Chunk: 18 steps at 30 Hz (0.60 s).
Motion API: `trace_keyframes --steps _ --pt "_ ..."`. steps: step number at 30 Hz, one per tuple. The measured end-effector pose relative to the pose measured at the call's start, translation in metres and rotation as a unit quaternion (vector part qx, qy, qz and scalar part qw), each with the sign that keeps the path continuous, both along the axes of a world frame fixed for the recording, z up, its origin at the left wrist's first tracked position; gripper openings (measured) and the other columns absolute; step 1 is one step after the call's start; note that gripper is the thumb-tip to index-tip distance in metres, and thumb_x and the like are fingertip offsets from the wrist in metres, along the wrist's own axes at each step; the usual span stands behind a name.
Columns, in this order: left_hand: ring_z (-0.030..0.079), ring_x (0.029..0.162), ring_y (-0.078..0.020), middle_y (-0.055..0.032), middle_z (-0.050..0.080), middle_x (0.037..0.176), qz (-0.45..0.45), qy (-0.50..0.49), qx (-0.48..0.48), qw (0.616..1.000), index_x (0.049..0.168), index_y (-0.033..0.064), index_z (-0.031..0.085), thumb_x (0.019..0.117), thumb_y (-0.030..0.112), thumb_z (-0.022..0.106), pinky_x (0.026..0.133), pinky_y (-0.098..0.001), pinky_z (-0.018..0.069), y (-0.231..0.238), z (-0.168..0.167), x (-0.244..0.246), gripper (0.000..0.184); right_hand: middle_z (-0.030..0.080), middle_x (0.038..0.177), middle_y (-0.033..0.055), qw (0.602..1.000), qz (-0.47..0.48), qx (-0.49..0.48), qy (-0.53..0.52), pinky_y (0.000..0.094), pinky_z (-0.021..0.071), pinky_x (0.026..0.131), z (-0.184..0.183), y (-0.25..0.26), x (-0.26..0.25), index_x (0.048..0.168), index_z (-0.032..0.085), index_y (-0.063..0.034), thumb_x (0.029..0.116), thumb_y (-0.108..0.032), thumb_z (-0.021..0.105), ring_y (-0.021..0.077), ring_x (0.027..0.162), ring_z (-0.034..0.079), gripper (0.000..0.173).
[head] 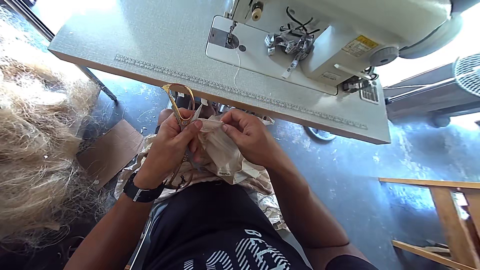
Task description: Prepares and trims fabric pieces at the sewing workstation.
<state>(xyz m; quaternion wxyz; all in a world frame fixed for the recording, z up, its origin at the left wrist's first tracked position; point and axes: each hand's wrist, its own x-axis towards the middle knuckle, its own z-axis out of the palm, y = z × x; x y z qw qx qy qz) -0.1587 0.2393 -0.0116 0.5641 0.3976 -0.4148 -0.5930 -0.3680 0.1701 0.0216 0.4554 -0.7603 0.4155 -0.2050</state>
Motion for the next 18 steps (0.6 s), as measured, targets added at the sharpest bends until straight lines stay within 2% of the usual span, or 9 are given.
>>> trace_keyframes --steps 3,6,10,12,15,18 --pt "0.057 0.046 -0.0172 -0.007 0.053 0.061 0.007 0.001 0.004 1.0 0.113 0.0077 0.055 0.1077 0.015 0.052 0.045 -0.0316 0.0563 -0.0016 -0.0002 0.0002 0.009 0.066 0.079 0.0026 1.0 0.004 0.002 -0.016 0.0256 0.0528 0.055 0.0029 -0.0014 0.0 0.109 0.062 -0.0091 0.1071 -0.014 0.053 0.0101 0.063 0.061 0.011" --pt "0.056 0.045 -0.0168 -0.0063 0.052 0.06 0.017 -0.007 -0.006 1.0 0.11 0.0082 0.053 0.1077 0.015 0.052 0.045 -0.0302 0.0548 -0.0025 0.0009 0.0023 0.007 0.064 0.075 0.0033 0.997 0.021 0.014 -0.072 0.0236 0.0515 0.051 0.0035 -0.0028 -0.0023 0.111 0.063 -0.0066 0.1047 -0.015 0.058 0.0103 0.059 0.06 0.011" --pt "0.056 0.045 -0.0161 -0.0061 0.052 0.06 0.015 0.004 -0.021 1.0 0.108 0.0074 0.053 0.1076 0.013 0.052 0.045 -0.0294 0.0549 -0.0018 0.0017 0.0029 0.006 0.071 0.086 0.006 0.992 0.046 0.064 -0.1 0.0258 0.0588 0.058 0.0065 -0.003 -0.0052 0.115 0.067 -0.0051 0.0945 -0.009 0.072 0.0128 0.068 0.068 0.021" --pt "0.056 0.045 -0.0158 -0.006 0.051 0.059 0.019 0.004 -0.025 1.0 0.109 0.0079 0.053 0.1077 0.013 0.051 0.045 -0.0288 0.0545 -0.0013 0.001 0.0029 0.006 0.073 0.089 0.0063 0.99 0.064 0.099 -0.073 0.0265 0.0601 0.062 0.0069 -0.0046 -0.0065 0.113 0.07 -0.0047 0.0935 -0.007 0.072 0.013 0.072 0.069 0.019" --pt "0.055 0.045 -0.0156 -0.0057 0.05 0.06 0.02 -0.009 -0.035 0.999 0.113 0.0093 0.051 0.1084 0.016 0.051 0.044 -0.0281 0.0534 0.0007 -0.0006 0.0034 0.008 0.072 0.084 0.0079 0.985 0.078 0.138 -0.064 0.026 0.0583 0.06 0.0055 -0.0068 -0.0083 0.104 0.072 -0.002 0.0942 -0.005 0.071 0.0131 0.068 0.068 0.01" --pt "0.056 0.045 -0.016 -0.0066 0.052 0.061 0.024 -0.007 -0.032 0.999 0.112 0.0083 0.053 0.1077 0.015 0.053 0.043 -0.0288 0.0536 -0.0004 -0.0009 0.0015 0.008 0.07 0.079 0.0087 0.981 0.076 0.149 -0.096 0.0249 0.0561 0.057 0.0058 -0.0078 -0.0097 0.1 0.071 -0.0005 0.0936 -0.004 0.069 0.0123 0.065 0.065 0.007"
